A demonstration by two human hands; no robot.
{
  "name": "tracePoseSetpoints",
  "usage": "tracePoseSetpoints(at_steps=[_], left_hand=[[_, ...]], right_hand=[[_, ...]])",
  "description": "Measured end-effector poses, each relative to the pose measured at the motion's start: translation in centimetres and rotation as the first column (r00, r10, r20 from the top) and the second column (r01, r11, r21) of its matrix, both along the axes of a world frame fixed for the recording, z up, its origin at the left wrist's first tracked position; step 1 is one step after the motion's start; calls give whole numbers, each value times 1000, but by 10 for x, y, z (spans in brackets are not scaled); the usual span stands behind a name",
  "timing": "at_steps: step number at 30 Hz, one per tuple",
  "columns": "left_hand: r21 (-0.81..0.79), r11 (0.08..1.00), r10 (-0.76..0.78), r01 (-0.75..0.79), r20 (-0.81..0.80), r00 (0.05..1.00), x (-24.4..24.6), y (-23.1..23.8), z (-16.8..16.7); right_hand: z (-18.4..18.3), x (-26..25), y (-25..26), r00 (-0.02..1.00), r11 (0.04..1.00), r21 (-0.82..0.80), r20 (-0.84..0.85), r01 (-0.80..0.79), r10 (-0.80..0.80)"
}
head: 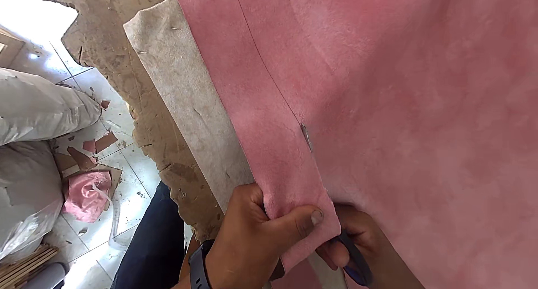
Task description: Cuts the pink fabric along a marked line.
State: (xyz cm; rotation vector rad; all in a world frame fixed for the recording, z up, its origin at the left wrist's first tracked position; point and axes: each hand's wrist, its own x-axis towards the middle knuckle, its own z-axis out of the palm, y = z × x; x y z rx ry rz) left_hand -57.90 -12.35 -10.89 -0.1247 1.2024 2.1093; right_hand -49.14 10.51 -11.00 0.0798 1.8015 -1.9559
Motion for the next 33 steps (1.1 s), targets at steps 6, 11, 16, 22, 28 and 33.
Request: tracePoseSetpoints(at_steps=[6,11,16,22,28,33], left_hand=[[30,1000,-7,8,-45,999,2,-1,-4],[22,998,-52,54,-104,993,5,-3,-8],[49,998,-45,50,-88,995,0,-7,-9],[53,997,-44,49,-87,995,0,-7,-9],[55,997,-49,53,-77,996,0,-9,-8],[41,997,-65,67,-69,996,0,-10,-6]], right_hand=[[7,-17,5,999,999,12,18,-36,35],[21,-57,6,991,984,121,-24,-131,135],[32,-78,0,983,964,213,-50,-160,175],[32,-81,-3,986,966,215,-45,-146,159],[18,-79,-1,984,969,198,-69,-146,163],[13,-78,-5,989,976,186,-73,-115,131]])
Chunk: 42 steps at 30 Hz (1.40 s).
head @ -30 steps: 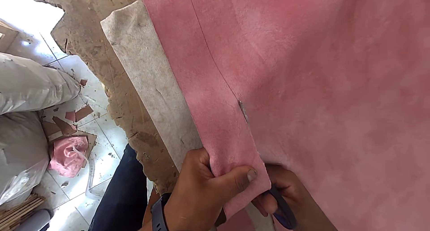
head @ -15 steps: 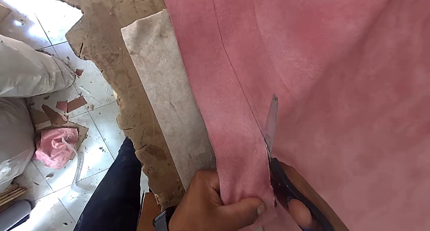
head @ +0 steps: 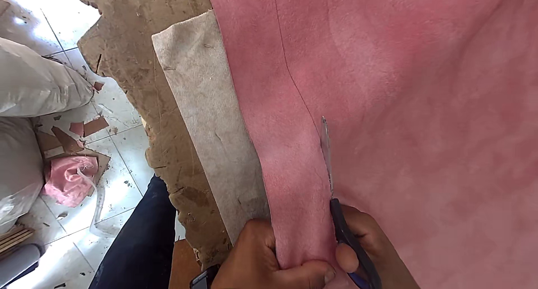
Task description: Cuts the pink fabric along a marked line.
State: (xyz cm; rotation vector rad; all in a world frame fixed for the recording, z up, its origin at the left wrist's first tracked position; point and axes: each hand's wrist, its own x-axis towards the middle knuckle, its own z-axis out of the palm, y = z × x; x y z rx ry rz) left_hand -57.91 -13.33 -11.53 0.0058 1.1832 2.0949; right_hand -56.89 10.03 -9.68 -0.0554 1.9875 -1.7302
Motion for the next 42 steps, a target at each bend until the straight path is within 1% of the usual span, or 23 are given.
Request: tracePoseSetpoints(at_steps=[5,7,9,10,11,13,15,17,19,20,24,27,29,32,37,42], left_hand=[[-18,999,-29,29,-4,1000,1,-2,1],[-34,993,-110,110,-18,994,-3,-6,-1],[-129,971,-211,204,-41,977,-14,-17,2],[-173,965,-205,197,-30,978,-24,-24,6],[-173,974,-147,144,-8,989,-35,-30,10],[-92,995,51,-45,69,996,-63,-36,15],[-33,981,192,-189,189,963,-88,-32,17],[-27,968,248,-251,282,927,-106,-20,18],[-72,966,259,-249,317,912,-116,-10,20],[-83,971,240,-226,303,922,-117,-7,20],[-170,977,157,-130,155,975,-116,-4,17],[-144,983,128,-112,107,986,-115,-8,13],[-96,991,107,-98,91,990,-115,-11,10],[-43,995,96,-92,94,991,-118,-13,8],[-1,996,90,-90,82,993,-119,-15,6],[28,995,96,-98,83,992,-119,-16,4]], right_hand=[[-5,1,0,1000,1000,5,-6,20,-20],[-6,1,2,1000,1000,0,0,13,-13],[-6,-1,4,1000,1000,-12,5,1,-1],[-7,-1,5,1000,1000,-29,14,-3,3],[-8,-1,7,1000,999,-53,29,-3,5],[-12,0,9,997,992,-127,71,11,-2],[-15,1,9,996,984,-176,94,18,-1],[-16,-1,10,995,978,-206,99,16,5],[-18,-3,10,995,972,-233,102,16,9],[-18,-3,10,995,972,-236,104,14,11],[-14,-8,10,990,972,-232,139,17,16],[-10,-21,3,987,959,-281,163,46,1],[-7,-34,0,985,957,-287,170,48,1],[-1,-51,-3,983,968,-250,180,23,24],[17,-66,-10,964,991,-134,265,23,13],[25,-74,-16,965,997,-77,263,8,13]])
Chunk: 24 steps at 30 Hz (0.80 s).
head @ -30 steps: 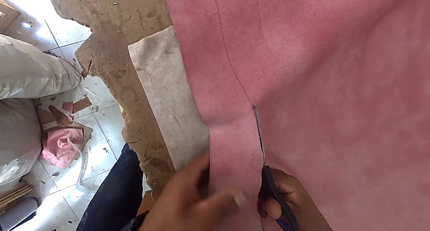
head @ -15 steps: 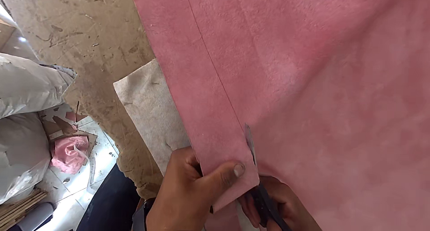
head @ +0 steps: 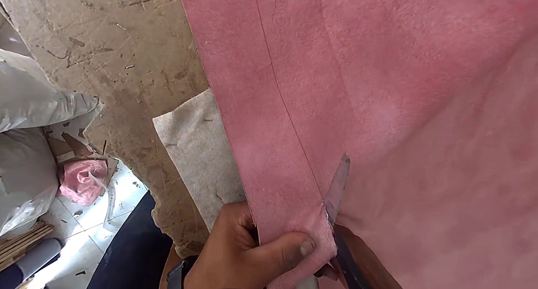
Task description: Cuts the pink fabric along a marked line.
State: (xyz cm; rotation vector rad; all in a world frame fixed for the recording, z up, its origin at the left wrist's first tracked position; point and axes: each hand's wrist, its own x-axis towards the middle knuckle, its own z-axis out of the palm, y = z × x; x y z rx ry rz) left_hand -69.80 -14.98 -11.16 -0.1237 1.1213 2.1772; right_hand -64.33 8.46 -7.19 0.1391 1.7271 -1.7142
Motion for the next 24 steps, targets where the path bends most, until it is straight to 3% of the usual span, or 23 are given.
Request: tracePoseSetpoints(at_steps=[17,24], left_hand=[[15,1000,-8,8,-6,1000,2,-5,-1],[65,994,-87,82,75,993,-19,-21,6]], right_hand=[[-4,-5,-15,992,992,94,-96,85,-76],[-17,0,-2,996,999,-16,-77,39,-40]])
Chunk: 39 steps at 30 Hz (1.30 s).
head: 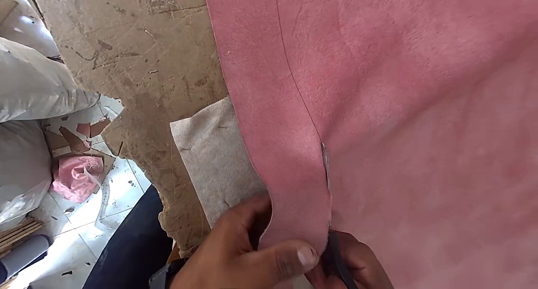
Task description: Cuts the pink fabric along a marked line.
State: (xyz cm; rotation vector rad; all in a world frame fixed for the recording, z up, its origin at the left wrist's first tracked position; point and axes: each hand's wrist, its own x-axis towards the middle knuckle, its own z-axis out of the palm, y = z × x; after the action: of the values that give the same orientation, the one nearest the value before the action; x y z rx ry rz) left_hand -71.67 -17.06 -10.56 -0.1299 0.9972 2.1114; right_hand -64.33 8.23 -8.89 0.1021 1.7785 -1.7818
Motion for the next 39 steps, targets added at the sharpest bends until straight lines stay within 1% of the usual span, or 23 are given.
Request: tracePoseSetpoints(at_steps=[2,4,6,8,9,11,15,19,22,26,31,35,39], left_hand=[[-47,997,63,-61,38,997,-19,-1,5],[-92,989,118,-115,33,992,-38,5,9],[-177,978,111,-112,-17,994,-47,13,10],[-297,952,63,-81,-70,996,-45,17,9],[-315,946,54,-79,-88,995,-43,15,8],[-283,956,48,-78,-114,992,-37,12,5],[-201,977,45,-68,-119,992,-36,9,1],[-180,981,44,-73,-158,986,-37,7,-3],[-174,982,43,-72,-168,985,-37,7,-4],[-165,984,45,-73,-166,985,-38,7,-3],[-156,985,54,-80,-164,985,-36,8,-5],[-146,986,56,-82,-177,983,-36,7,-5],[-130,988,58,-82,-174,983,-36,5,-6]], right_hand=[[-2,-1,2,1000,999,-50,24,-2,4],[-3,-2,3,1000,998,-67,29,-9,11],[-3,-3,2,999,998,-61,36,-4,6],[-4,-8,0,999,997,-77,40,10,-7],[-5,-11,-1,999,995,-95,39,12,-8],[-4,-20,-4,1000,995,-97,10,7,-6],[7,-43,-8,1000,1000,-7,-16,-24,24],[15,-47,-14,999,999,43,21,28,-29],[20,-50,-15,1000,998,66,5,-1,1],[18,-49,-16,999,998,58,0,35,-35],[18,-48,-18,997,997,44,39,66,-68],[14,-52,-13,1000,997,78,-19,-15,16],[8,-54,-14,998,998,69,-58,-6,10]])
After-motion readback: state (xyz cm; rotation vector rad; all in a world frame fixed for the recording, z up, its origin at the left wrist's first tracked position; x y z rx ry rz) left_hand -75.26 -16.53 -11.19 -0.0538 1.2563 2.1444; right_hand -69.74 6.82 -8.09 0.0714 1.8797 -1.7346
